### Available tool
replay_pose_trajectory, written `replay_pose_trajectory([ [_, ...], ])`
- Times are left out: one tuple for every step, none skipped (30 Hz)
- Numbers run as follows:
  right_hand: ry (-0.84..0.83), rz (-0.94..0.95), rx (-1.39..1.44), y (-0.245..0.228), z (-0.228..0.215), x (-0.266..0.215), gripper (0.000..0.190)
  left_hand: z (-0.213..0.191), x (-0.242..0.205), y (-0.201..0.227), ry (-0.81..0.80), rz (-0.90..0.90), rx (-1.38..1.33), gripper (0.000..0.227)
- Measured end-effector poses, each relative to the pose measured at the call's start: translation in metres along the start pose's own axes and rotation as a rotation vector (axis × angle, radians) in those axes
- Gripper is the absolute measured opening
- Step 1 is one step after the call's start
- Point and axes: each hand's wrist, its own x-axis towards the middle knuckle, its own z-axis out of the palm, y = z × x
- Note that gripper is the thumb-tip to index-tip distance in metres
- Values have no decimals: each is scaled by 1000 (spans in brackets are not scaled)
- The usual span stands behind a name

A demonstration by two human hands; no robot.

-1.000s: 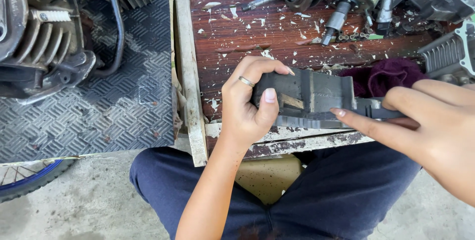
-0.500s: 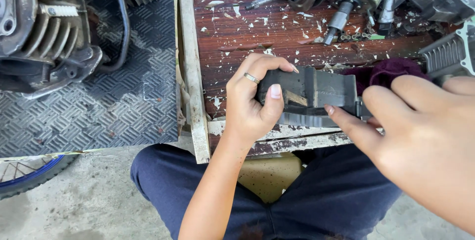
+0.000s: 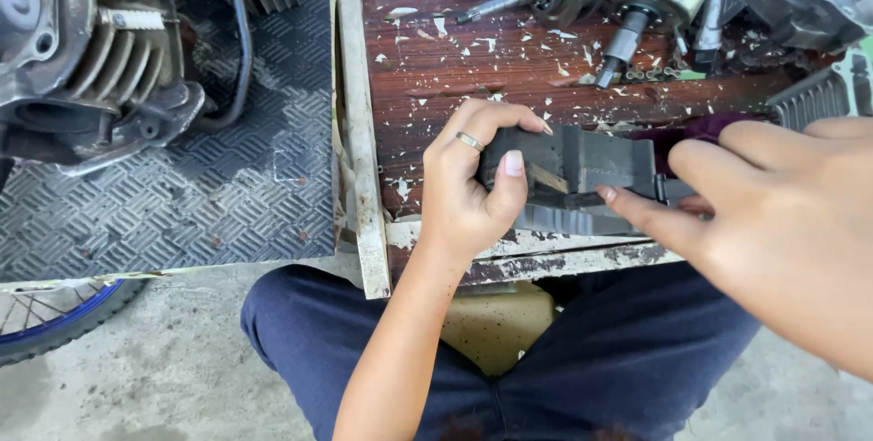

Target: The person holds a dark metal part on a wooden workbench and uses a small metal tool to scrape its surface. They repeatedly scrape different areas of the part, turning it over to access different sides, while various engine components and tools are visible in the background.

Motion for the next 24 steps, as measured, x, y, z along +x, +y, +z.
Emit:
replay_pose_trajectory([
  [-1,-1,-4,1,1,-2,49,0,0,1,3,1,-3,30],
  [-1,3,-5,2,2,-4,48,0,1,2,3,2,5,30],
  [-2,7,-6,3,3,-6,47,0,1,2,3,2,12,30],
  [5,10,-11,5,7,-7,47,-1,2,1,4,10,14,30],
  [14,14,63,7,10,-9,50,-1,4,-1,15,26,27,30],
  [15,17,144,8,14,-13,52,0,2,-3,22,34,37,32],
  [13,21,145,6,17,-17,52,-1,-1,-3,19,34,34,32],
  [40,57,212,4,20,-20,66,-2,-1,-4,10,35,10,27],
  [67,92,279,2,23,-22,80,-4,-1,-5,1,35,-15,24],
  [73,96,277,2,22,-26,80,-2,1,-4,0,41,-13,24],
  [111,123,311,1,22,-30,76,0,2,-4,-1,31,-15,24],
  [145,143,355,-2,22,-33,72,0,0,-3,0,7,-11,25],
  [147,138,363,-3,20,-33,72,-1,-1,-4,0,1,-4,25],
  [166,157,342,-4,18,-34,63,-1,-1,-4,-1,16,1,25],
  [185,177,321,-5,17,-35,54,-1,0,-5,-2,30,5,25],
  [185,182,322,-5,17,-34,54,0,0,-5,-8,31,5,25],
  [182,158,262,-4,18,-33,55,0,0,-5,-7,31,10,27],
  [180,131,200,-3,18,-32,56,0,0,-5,-3,33,15,29],
  [180,135,200,-2,18,-31,56,0,1,-5,-7,34,14,29],
  [149,110,164,-1,17,-29,51,0,1,-4,-5,29,18,28],
  [118,84,129,-1,17,-27,46,0,0,-4,-3,23,21,27],
  [117,81,132,-1,17,-26,46,0,0,-5,-2,19,23,27],
  [135,86,128,-1,18,-26,49,0,0,-5,-2,21,23,27],
  [153,94,121,-1,18,-26,51,0,0,-6,-4,25,21,27],
])
